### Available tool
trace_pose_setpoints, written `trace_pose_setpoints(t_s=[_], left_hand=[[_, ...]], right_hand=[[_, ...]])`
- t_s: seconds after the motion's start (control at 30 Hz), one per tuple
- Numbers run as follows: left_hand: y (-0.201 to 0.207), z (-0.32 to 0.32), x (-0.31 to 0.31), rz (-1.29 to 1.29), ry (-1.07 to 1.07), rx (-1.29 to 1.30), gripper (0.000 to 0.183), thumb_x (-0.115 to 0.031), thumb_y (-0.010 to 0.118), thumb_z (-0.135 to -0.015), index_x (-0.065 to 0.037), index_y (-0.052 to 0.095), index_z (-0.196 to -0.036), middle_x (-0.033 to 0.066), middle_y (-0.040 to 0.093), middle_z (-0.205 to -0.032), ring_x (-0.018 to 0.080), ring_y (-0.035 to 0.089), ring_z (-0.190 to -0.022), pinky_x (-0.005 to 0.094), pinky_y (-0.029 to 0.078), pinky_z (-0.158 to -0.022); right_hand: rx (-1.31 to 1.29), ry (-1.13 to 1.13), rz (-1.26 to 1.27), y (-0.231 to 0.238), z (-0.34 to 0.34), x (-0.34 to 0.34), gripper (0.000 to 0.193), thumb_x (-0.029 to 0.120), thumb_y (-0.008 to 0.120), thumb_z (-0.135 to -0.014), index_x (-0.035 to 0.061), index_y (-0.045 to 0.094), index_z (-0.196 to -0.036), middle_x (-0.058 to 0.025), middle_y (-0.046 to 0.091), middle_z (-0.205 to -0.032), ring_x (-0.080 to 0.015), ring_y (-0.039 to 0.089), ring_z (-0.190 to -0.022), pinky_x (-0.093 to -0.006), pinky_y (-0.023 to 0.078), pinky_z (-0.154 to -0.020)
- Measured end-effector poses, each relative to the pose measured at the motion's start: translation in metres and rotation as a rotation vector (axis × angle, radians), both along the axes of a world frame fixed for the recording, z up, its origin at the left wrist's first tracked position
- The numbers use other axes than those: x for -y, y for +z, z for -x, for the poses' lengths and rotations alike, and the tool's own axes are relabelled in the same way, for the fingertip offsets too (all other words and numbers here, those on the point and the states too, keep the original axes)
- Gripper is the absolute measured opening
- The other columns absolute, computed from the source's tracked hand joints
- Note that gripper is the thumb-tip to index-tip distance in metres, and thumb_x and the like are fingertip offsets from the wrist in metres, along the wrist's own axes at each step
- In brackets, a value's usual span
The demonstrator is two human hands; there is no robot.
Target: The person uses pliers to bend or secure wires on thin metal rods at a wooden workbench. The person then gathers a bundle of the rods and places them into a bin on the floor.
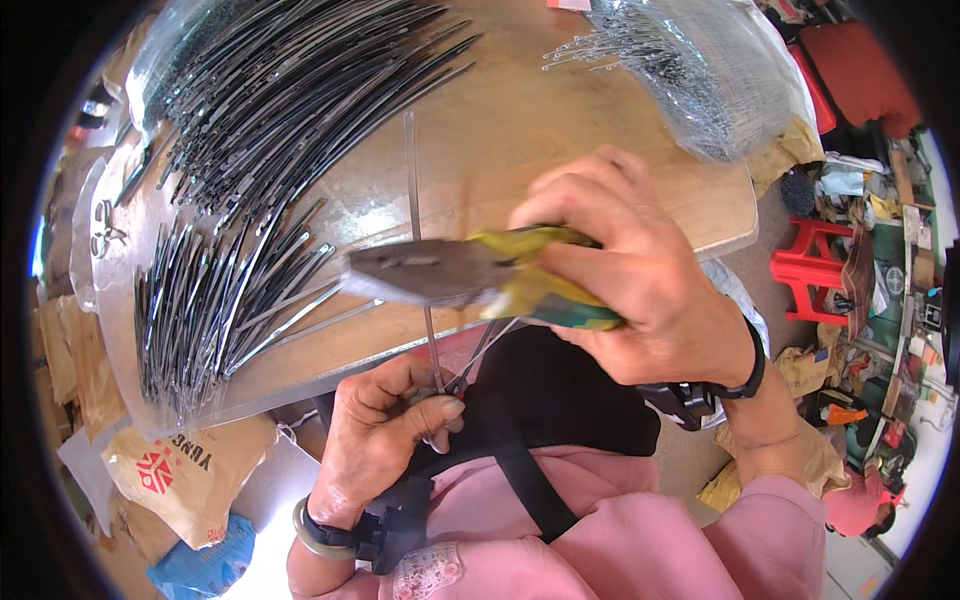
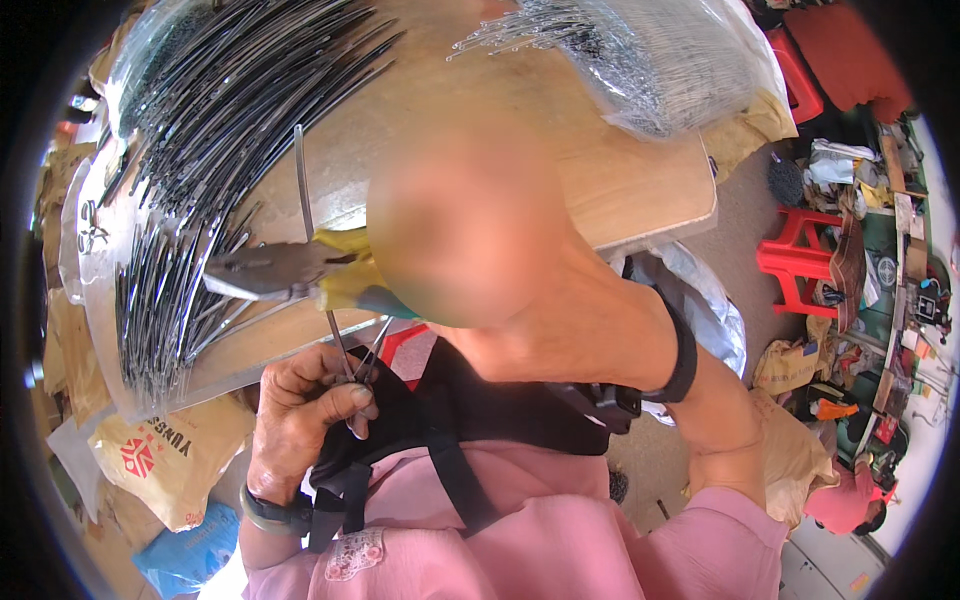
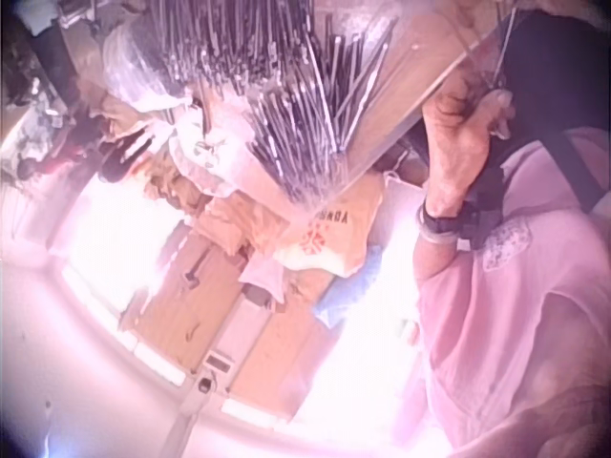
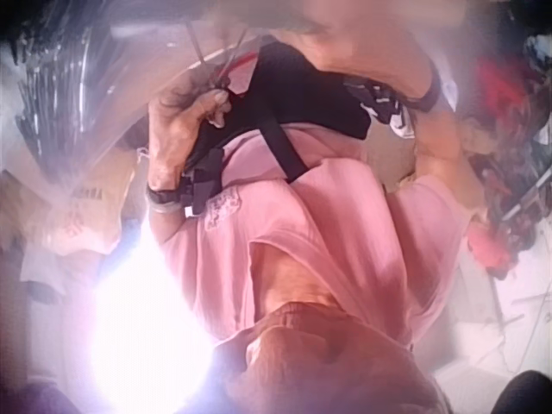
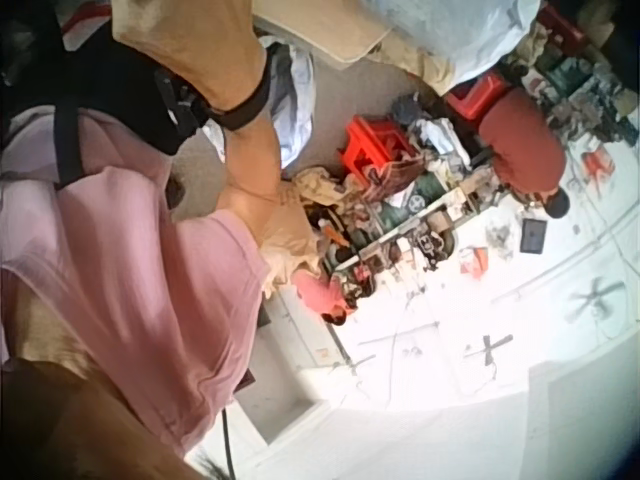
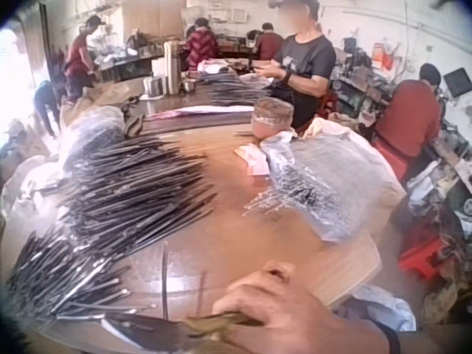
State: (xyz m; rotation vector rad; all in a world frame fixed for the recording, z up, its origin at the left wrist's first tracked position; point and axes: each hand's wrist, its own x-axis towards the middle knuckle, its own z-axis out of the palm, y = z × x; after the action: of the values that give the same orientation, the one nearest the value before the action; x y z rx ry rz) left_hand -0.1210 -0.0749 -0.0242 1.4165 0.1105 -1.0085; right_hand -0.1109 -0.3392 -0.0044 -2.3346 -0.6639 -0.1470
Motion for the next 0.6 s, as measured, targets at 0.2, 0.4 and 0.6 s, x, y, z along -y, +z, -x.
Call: trace_pose_setpoints(t_s=[0.2, 0.4, 0.6], left_hand=[[0.001, 0.005, -0.006, -0.013, -0.007, 0.028, 0.005, 0.005, 0.065, -0.089, 0.003, 0.061, -0.089, 0.0066, 0.066, -0.074, 0.0088, 0.061, -0.063, 0.0228, 0.048, -0.058], [0.009, -0.012, -0.018, 0.113, 0.027, -0.08, 0.028, 0.012, 0.058, -0.086, 0.005, 0.066, -0.112, 0.0117, 0.069, -0.088, 0.0174, 0.066, -0.082, 0.0273, 0.053, -0.076], [0.014, -0.031, -0.004, -0.031, -0.03, 0.026, 0.013, -0.003, 0.071, -0.084, 0.004, 0.071, -0.094, 0.0111, 0.072, -0.082, 0.0174, 0.067, -0.079, 0.0311, 0.052, -0.075]], right_hand=[[0.059, 0.076, 0.145, -0.005, -0.003, -0.013, 0.034, 0.004, 0.07, -0.059, 0.0013, 0.064, -0.092, -0.014, 0.057, -0.114, -0.0347, 0.057, -0.104, -0.0486, 0.037, -0.095], [0.029, 0.076, 0.059, -0.004, -0.001, -0.018, 0.036, 0.001, 0.067, -0.055, 0.0001, 0.064, -0.091, -0.0124, 0.056, -0.104, -0.0303, 0.057, -0.086, -0.0471, 0.035, -0.09], [0.042, 0.123, 0.047, -0.002, 0.0, -0.026, 0.035, 0.0, 0.067, -0.054, 0.0007, 0.064, -0.09, -0.011, 0.056, -0.1, -0.0269, 0.058, -0.084, -0.0481, 0.035, -0.087]])
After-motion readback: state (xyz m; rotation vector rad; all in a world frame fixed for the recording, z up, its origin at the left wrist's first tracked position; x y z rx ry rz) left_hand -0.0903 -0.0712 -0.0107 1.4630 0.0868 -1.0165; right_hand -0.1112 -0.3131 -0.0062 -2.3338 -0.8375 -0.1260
